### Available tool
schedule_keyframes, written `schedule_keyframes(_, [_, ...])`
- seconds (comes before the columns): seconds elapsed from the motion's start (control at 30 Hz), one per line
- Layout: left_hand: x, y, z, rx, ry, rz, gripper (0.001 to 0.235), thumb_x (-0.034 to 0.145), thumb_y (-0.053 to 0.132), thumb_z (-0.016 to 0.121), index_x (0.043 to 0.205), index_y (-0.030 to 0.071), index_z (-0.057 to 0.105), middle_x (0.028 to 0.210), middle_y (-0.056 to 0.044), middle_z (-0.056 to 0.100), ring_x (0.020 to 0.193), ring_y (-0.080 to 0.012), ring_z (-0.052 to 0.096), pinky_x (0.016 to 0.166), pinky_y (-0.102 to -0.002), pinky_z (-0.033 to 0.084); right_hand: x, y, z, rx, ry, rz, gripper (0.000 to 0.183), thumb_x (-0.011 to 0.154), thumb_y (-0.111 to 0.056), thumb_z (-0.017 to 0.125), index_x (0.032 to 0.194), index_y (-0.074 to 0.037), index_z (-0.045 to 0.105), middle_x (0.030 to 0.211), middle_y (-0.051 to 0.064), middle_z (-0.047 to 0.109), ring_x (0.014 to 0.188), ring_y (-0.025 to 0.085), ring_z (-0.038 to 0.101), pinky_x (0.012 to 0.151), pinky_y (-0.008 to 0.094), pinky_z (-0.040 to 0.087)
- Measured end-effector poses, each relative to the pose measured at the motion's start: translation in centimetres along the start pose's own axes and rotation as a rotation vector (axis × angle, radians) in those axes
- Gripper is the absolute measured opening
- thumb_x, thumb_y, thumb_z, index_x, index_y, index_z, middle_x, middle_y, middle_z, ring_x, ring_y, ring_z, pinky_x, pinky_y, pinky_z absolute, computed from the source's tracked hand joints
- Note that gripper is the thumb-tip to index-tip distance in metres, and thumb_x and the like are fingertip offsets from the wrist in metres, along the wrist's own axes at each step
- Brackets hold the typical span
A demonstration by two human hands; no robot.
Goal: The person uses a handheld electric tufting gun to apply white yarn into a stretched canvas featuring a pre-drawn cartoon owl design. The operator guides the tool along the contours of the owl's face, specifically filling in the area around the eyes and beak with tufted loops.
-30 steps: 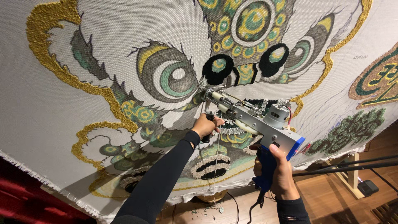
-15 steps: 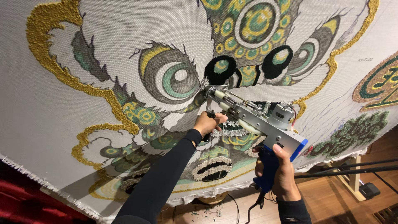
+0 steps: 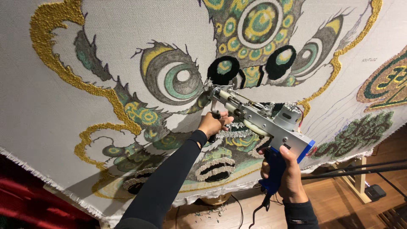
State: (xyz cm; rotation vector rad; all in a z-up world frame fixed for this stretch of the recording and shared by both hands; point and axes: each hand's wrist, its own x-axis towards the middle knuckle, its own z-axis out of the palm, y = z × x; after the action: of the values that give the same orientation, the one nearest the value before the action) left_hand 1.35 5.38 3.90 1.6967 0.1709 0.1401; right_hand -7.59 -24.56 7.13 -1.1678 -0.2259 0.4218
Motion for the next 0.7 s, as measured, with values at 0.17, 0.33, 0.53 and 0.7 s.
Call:
schedule_keyframes(0.17, [1.3, -2.3, 1.9, -0.088, -0.058, 0.086, 0.057, 0.088, 0.026, 0.072, 0.14, 0.007, 0.058, 0.136, -0.007, 0.067, 0.072, -0.0081, 0.07, 0.048, -0.024, 0.044, -0.7, -0.4, -1.9, 0.006, -0.047, -0.038, 0.064, 0.089, -0.056, 0.052, 0.112, 0.002, 0.068, 0.062, 0.006, 0.054, 0.052, 0.019, 0.051, 0.052, 0.033, 0.043])
schedule_keyframes(0.33, [1.1, -4.0, 3.9, -0.132, -0.091, 0.062, 0.047, 0.094, 0.028, 0.066, 0.134, 0.004, 0.063, 0.118, -0.007, 0.077, 0.068, -0.009, 0.069, 0.054, -0.024, 0.047, -2.3, -0.8, -4.2, 0.055, -0.023, -0.035, 0.069, 0.087, -0.055, 0.054, 0.118, 0.006, 0.061, 0.063, 0.009, 0.054, 0.05, 0.021, 0.05, 0.05, 0.035, 0.042])
schedule_keyframes(0.53, [-2.1, -2.9, 6.2, -0.105, -0.051, 0.153, 0.032, 0.093, 0.027, 0.072, 0.112, 0.002, 0.076, 0.096, -0.006, 0.078, 0.066, -0.0119, 0.069, 0.063, -0.028, 0.055, -4.5, -0.6, -6.7, 0.1, -0.094, -0.101, 0.084, 0.087, -0.06, 0.055, 0.123, 0.015, 0.06, 0.061, 0.01, 0.053, 0.049, 0.019, 0.047, 0.048, 0.032, 0.039])
schedule_keyframes(0.7, [-3.5, -1.5, 6.4, 0.136, -0.01, 0.1, 0.028, 0.092, 0.028, 0.075, 0.102, 0.002, 0.08, 0.087, -0.014, 0.079, 0.066, -0.0125, 0.071, 0.067, -0.028, 0.054, -5.0, -0.3, -7.4, 0.13, -0.107, -0.116, 0.087, 0.087, -0.061, 0.056, 0.125, 0.016, 0.059, 0.061, 0.01, 0.053, 0.049, 0.019, 0.047, 0.048, 0.032, 0.038])
